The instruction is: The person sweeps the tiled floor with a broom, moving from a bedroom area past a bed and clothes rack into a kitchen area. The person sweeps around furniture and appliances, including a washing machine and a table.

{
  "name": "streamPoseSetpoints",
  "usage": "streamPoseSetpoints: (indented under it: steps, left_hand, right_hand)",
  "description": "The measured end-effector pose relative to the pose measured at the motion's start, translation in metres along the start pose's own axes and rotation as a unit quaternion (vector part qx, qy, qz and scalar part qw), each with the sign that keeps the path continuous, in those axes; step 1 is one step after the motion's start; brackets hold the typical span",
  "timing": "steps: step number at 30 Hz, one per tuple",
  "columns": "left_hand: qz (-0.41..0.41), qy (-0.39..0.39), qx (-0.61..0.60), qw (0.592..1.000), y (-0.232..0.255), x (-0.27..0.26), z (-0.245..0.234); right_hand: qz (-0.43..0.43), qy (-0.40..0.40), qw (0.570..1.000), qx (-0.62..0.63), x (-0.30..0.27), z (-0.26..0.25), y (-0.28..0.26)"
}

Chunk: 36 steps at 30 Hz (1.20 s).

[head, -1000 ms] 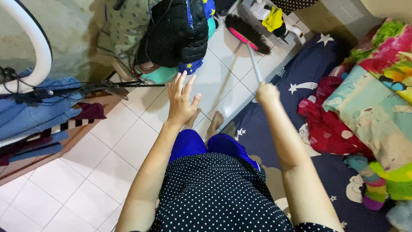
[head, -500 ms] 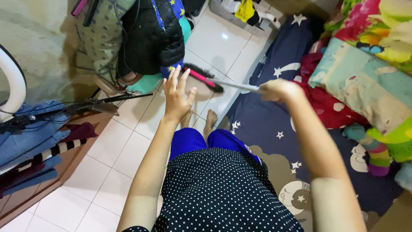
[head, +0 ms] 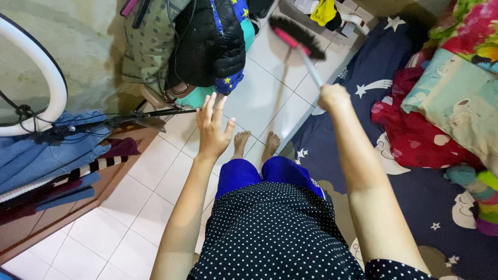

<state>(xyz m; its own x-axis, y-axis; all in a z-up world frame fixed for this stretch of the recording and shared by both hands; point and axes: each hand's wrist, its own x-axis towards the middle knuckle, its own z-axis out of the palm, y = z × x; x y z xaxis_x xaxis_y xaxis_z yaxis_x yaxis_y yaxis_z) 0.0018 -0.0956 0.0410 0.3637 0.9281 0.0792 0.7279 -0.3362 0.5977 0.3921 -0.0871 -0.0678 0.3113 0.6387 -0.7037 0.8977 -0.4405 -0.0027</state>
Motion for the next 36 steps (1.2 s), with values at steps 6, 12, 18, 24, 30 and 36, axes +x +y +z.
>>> streamPoseSetpoints:
  steps: [6, 12, 18, 24, 30, 36]
  left_hand:
    - [0.013, 0.012, -0.023, 1.0, 0.003, 0.006, 0.014]
    - [0.047, 0.008, -0.038, 0.998, 0.024, 0.026, 0.038]
    - [0.06, -0.019, -0.046, 0.997, 0.037, 0.039, 0.051]
    - [0.061, -0.02, -0.041, 0.997, 0.039, 0.03, 0.05]
    - [0.048, -0.033, -0.03, 0.998, 0.041, 0.019, 0.043]
    - [0.06, -0.041, -0.038, 0.997, 0.05, 0.021, 0.043]
  right_hand:
    - [-0.083, -0.101, 0.986, -0.103, -0.052, 0.01, -0.007]
    - [-0.07, -0.187, 0.979, -0.044, -0.1, -0.042, 0.023]
    - [-0.079, -0.114, 0.987, -0.078, -0.101, -0.083, 0.077]
    - [-0.049, -0.007, 0.991, -0.128, -0.067, -0.071, 0.109]
    - [0.062, 0.042, 0.996, -0.058, -0.033, -0.033, 0.124]
    - [0.06, -0.03, 0.998, -0.01, -0.027, 0.018, 0.112]
